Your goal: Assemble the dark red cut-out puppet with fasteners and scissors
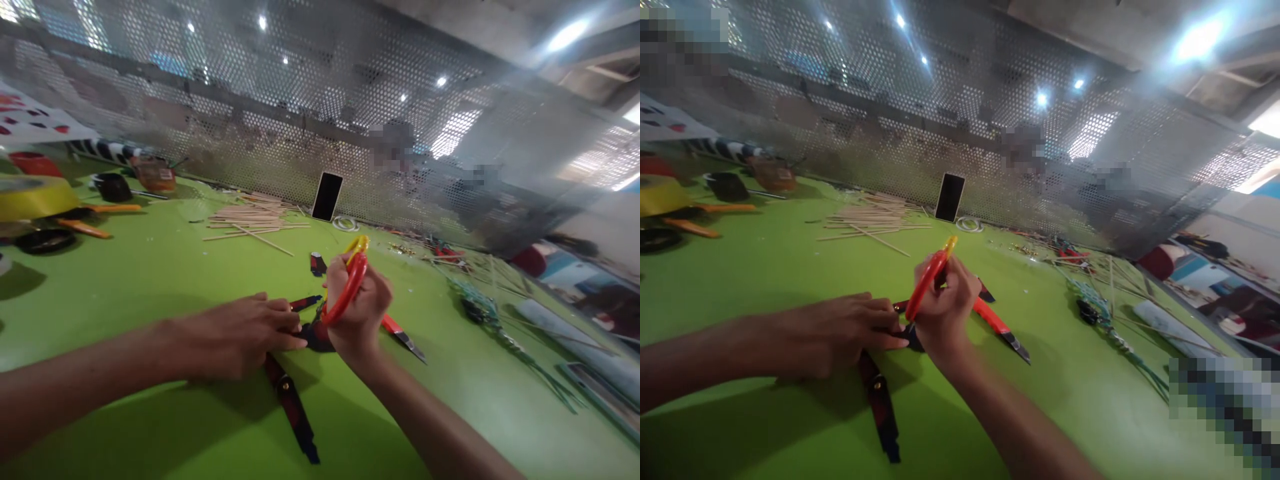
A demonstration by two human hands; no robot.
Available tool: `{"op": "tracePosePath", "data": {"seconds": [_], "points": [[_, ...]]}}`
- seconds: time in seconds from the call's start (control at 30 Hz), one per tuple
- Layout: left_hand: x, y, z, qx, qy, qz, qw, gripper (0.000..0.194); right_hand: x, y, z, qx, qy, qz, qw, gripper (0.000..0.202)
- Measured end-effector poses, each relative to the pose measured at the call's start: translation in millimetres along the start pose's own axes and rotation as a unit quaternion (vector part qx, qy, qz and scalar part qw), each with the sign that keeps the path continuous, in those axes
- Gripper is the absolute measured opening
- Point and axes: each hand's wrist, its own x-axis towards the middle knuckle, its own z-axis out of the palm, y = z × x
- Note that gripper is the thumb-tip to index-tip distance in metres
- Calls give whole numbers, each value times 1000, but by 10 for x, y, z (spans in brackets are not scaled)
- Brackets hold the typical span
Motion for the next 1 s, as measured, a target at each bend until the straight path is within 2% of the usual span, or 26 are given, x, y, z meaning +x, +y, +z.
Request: {"op": "tracePosePath", "data": {"seconds": [0.1,0.2,0.43,0.6,0.73,0.87,1.0], "points": [[-20,23,39,-8,-28,0,1000,69,7,-56,-4,29,-22,-25,999,24],[-33,30,66,-11,-28,-17,999,76,21,-86,-11,23,-23,-20,999,27],[-64,15,132,-40,32,0,999,60,65,-40,-20,15,-19,20,999,27],[-62,15,172,-42,38,-26,998,67,104,95,-94,33,-13,106,994,30],[-60,26,186,-55,46,-27,997,60,51,160,-130,28,-16,97,995,29],[-70,58,182,-66,70,-30,995,55,84,4,-120,35,-34,61,997,29],[-85,70,192,-62,69,-33,995,55,309,-263,-156,112,-72,34,991,31]]}}
